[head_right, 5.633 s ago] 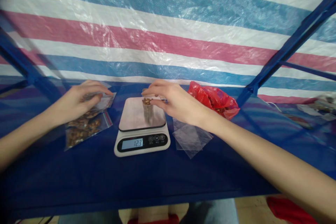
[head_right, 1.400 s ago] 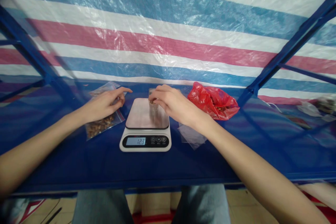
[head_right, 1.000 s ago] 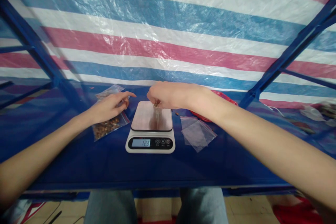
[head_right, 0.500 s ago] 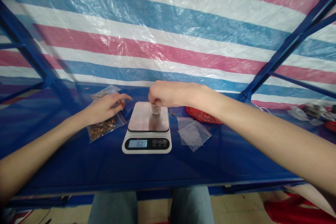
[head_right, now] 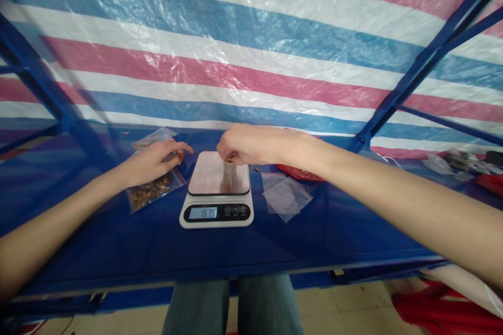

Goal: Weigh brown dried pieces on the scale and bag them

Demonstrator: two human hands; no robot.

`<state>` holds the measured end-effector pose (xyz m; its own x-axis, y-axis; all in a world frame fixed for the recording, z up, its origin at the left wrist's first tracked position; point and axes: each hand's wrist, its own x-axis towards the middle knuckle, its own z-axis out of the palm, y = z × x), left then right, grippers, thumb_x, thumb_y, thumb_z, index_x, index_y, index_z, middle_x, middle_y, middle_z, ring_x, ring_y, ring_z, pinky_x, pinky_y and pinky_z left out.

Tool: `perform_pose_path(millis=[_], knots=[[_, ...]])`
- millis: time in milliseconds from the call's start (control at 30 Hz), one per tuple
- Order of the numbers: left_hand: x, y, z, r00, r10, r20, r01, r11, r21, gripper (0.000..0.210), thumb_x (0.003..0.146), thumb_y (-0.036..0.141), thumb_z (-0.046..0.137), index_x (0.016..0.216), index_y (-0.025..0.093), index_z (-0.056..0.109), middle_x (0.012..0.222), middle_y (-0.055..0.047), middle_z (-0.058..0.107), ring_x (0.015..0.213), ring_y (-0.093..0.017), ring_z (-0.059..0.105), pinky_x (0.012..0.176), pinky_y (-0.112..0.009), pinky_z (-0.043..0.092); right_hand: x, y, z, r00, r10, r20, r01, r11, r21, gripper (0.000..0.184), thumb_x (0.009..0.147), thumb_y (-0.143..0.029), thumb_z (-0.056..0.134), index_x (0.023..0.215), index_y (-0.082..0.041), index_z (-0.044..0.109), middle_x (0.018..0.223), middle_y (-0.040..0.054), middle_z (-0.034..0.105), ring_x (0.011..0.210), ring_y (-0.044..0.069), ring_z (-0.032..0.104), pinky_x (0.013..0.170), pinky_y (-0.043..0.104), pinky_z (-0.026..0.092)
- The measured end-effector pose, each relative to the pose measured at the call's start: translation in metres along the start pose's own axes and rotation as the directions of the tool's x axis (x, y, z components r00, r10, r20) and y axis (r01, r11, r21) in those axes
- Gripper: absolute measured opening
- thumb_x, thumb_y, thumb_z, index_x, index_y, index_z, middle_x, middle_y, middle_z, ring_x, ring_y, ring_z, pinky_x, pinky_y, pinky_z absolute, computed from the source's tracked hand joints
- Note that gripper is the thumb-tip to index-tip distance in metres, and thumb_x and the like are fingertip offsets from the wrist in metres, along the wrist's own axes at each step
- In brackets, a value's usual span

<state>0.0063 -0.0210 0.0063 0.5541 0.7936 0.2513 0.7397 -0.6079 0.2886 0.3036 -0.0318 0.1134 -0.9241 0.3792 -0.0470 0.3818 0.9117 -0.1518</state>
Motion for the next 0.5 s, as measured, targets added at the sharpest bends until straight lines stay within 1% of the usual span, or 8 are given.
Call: perform_pose_path(millis=[100,167,333,400,500], knots=[[0.0,-0.001,0.0,1.0,0.013,0.0,-0.013,1.0,-0.001,0.038,0.093,0.022,0.044,0.12,0.02,0.069,0.087,-0.005,0.07,0.088,-0.024,0.064,0.084,-0.038,0.047,0.003,0.001,-0.002,1.0,-0.009,0.028,0.01,0.999,-0.032,0.021,0.084,0.0,0.063,0.087,-0.016,0.078,0.089,0.0039,0.076,0.076,0.015,0.062,0.07,0.028,0.041],[0.0,-0.001,-0.001,1.0,0.012,-0.002,-0.012,1.0,-0.001,0.038,0.092,0.022,0.044,0.12,0.02,0.069,0.086,-0.004,0.071,0.088,-0.024,0.064,0.084,-0.038,0.047,0.004,0.002,-0.003,1.0,-0.013,0.023,0.014,1.0,-0.026,0.023,0.083,0.0,0.064,0.09,-0.016,0.079,0.092,0.0036,0.078,0.075,0.015,0.062,0.07,0.027,0.042],[0.0,0.0,-0.001,1.0,0.006,-0.009,-0.006,1.0,0.0,0.038,0.093,0.025,0.044,0.12,0.02,0.07,0.086,-0.004,0.07,0.087,-0.024,0.065,0.083,-0.037,0.048,0.0,0.003,-0.008,0.999,0.045,0.013,-0.045,0.999,0.005,0.025,0.083,0.0,0.063,0.092,-0.016,0.08,0.09,0.0038,0.079,0.074,0.014,0.063,0.07,0.027,0.043],[0.0,0.0,-0.001,1.0,0.004,-0.022,-0.004,1.0,-0.001,0.037,0.092,0.025,0.045,0.118,0.02,0.071,0.087,-0.005,0.071,0.087,-0.024,0.065,0.083,-0.037,0.049,-0.002,0.003,-0.011,0.997,0.07,-0.009,-0.07,0.997,0.018,0.024,0.085,-0.003,0.063,0.094,-0.017,0.081,0.091,0.0034,0.079,0.075,0.014,0.064,0.07,0.027,0.044],[0.0,0.001,-0.002,1.0,0.005,-0.017,-0.005,1.0,0.0,0.037,0.091,0.025,0.044,0.116,0.02,0.072,0.086,-0.005,0.072,0.085,-0.023,0.066,0.082,-0.036,0.049,-0.009,0.005,-0.021,0.993,0.096,-0.075,-0.096,0.995,0.005,0.024,0.085,-0.008,0.065,0.098,-0.019,0.081,0.094,0.0018,0.08,0.076,0.014,0.065,0.071,0.026,0.046]])
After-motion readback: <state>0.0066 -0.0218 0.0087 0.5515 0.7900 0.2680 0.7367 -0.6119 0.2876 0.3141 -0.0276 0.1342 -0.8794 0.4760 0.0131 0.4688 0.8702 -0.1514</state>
